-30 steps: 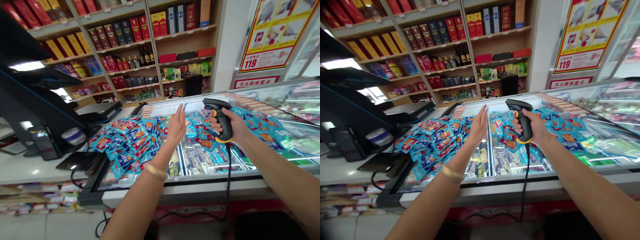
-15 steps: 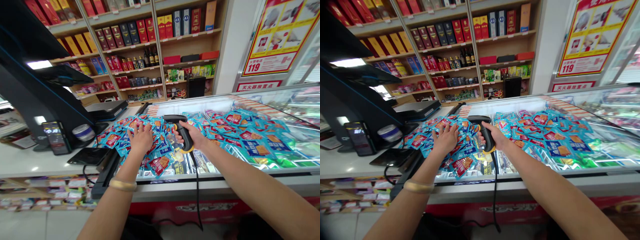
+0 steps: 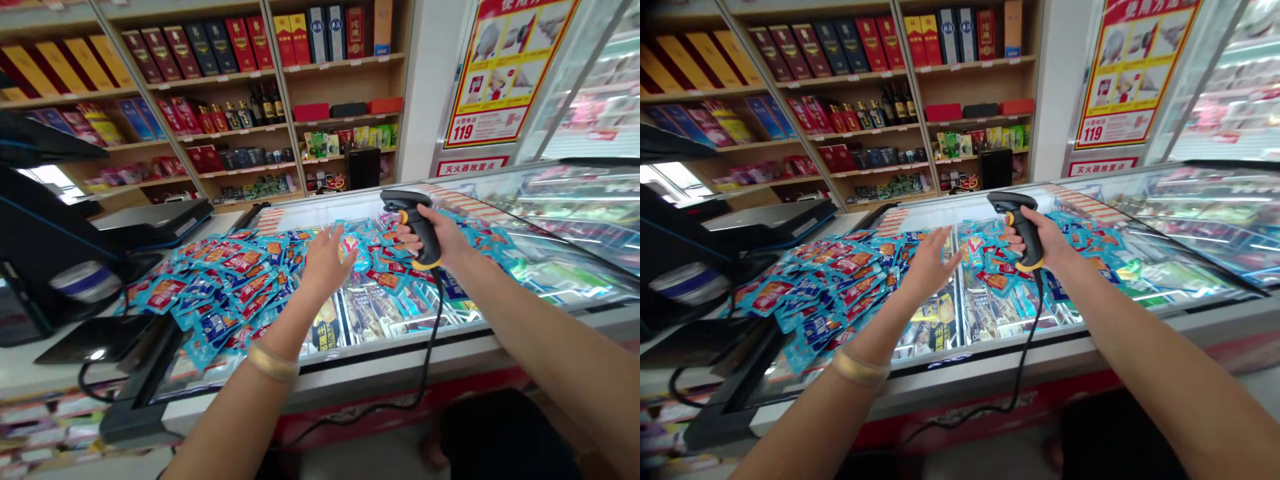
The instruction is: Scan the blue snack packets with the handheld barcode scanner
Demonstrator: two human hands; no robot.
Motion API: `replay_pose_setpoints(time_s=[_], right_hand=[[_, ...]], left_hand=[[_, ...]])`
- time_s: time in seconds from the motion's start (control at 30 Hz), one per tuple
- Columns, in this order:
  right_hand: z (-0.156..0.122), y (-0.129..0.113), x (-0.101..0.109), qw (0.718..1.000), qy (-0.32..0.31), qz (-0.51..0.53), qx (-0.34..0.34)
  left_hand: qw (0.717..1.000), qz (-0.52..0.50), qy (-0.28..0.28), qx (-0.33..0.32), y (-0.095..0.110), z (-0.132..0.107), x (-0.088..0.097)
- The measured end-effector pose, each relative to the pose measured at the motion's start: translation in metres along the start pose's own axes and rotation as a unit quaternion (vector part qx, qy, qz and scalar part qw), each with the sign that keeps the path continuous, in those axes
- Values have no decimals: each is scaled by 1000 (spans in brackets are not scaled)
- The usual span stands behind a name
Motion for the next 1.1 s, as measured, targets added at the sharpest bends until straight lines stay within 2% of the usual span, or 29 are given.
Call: replay_pose_setpoints(time_s=[0.13,0.27,0.37,0.47,0.57,0.63,0.7,0.77,0.8,0.87,0.97,1.1], right_hand=[[-11,-3,25,1000,10,-13,11],[-11,5,22,1000,4,1,1],[-9,7,17,1000,0,12,-3],[-9,7,15,1000,-1,1,0],[-10,7,15,1000,-2,-13,4],[-11,7,15,1000,0,-16,4],[-12,8,14,1000,0,-18,4],[-12,8,13,1000,2,-22,4],[-13,8,13,1000,4,-25,4],[-14,8,13,999,9,-32,6],[-15,8,13,999,8,-37,9],[-15,10,12,999,-4,-40,11]], left_hand=[[995,-33,-97,-4,33,-9,-40],[990,34,-134,0,43,-19,-60],[988,57,-144,-1,38,-19,-62],[986,34,-161,-19,33,-18,-58],[982,-14,-179,-59,28,-17,-48],[973,-82,-206,-63,21,-16,-38],[950,-187,-250,-30,12,-14,-26],[905,-311,-290,23,5,-11,-14],[882,-368,-291,48,3,-8,-8],[851,-456,-242,92,0,-2,5],[815,-548,-133,134,-4,7,12],[728,-655,-74,189,-11,12,-3]])
Point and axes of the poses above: each hand's wrist, its own z-axis towards the middle knuckle, its own x-axis out of the back of the hand, y = z × x, the point moved 5 cm from there along z, towards the middle knuckle, and after that the axes turned 6 degrees about x, right-handed, at the moved point
